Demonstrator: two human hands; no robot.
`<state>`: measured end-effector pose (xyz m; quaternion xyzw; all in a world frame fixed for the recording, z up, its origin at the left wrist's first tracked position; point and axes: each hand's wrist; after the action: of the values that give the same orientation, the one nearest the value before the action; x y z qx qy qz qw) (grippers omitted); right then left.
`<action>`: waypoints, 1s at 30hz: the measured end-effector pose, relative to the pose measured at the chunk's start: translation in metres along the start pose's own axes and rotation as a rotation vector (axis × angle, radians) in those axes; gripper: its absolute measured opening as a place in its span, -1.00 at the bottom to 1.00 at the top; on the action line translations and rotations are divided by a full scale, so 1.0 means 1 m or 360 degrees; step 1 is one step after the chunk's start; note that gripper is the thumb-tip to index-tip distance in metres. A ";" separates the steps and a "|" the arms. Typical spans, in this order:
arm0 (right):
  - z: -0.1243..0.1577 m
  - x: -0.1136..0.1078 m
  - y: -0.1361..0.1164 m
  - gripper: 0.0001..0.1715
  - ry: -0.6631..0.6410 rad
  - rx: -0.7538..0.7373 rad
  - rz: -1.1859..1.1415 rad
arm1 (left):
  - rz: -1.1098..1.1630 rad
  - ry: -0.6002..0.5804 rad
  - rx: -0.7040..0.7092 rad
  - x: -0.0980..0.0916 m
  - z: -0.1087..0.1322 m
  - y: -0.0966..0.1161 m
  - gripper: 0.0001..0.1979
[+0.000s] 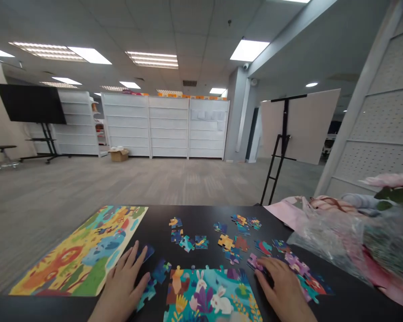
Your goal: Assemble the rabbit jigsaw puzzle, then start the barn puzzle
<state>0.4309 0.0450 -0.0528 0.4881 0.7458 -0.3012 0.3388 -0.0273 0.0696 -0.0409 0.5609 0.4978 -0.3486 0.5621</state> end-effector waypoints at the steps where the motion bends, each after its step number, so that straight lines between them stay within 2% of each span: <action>1: -0.002 -0.001 -0.002 -0.64 -0.0008 0.0000 -0.0012 | 0.0031 -0.0055 -0.0001 -0.010 -0.001 0.009 -0.39; 3: -0.005 -0.003 -0.003 -0.63 -0.0018 -0.0005 -0.0024 | 0.0095 -0.0218 0.0167 -0.029 -0.006 0.034 -0.41; 4: -0.006 -0.003 -0.003 -0.62 -0.0019 -0.0006 -0.0022 | 0.0117 -0.0242 0.0371 -0.037 -0.011 0.049 -0.42; 6: -0.007 -0.003 -0.001 -0.60 -0.0017 -0.0016 -0.0022 | 0.0154 -0.0288 0.0605 -0.044 -0.023 0.079 -0.41; 9: -0.007 -0.002 0.002 -0.58 -0.0005 -0.0032 -0.0060 | 0.0169 -0.0378 0.0784 -0.034 -0.042 0.115 -0.34; 11: -0.006 -0.004 0.002 -0.58 0.0002 -0.0031 -0.0100 | 0.0188 -0.0401 0.0835 -0.022 -0.049 0.126 -0.42; 13: -0.004 -0.007 0.000 -0.60 0.0007 -0.0028 -0.0123 | 0.0234 -0.0385 0.0855 -0.011 -0.050 0.127 -0.53; 16: -0.004 -0.013 -0.008 -0.66 0.0002 -0.0041 -0.0114 | 0.0351 -0.0333 0.0843 -0.001 -0.050 0.116 -0.61; 21: -0.006 -0.020 -0.019 -0.73 -0.0021 -0.0003 -0.0103 | 0.0581 -0.0282 0.0747 0.007 -0.059 0.095 -0.48; 30: -0.005 -0.028 -0.025 -0.75 -0.0055 0.0042 -0.0170 | 0.0794 -0.0297 0.0716 0.007 -0.062 0.098 -0.52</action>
<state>0.4145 0.0254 -0.0248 0.4467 0.7609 -0.3370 0.3285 0.0575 0.1440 -0.0116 0.7410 0.2025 -0.3512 0.5353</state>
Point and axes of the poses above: each hand's wrist, its own z-axis away from the middle knuckle, its own x-axis out of the palm, y = z × x, and after that the axes turned 14 degrees about -x, right-handed
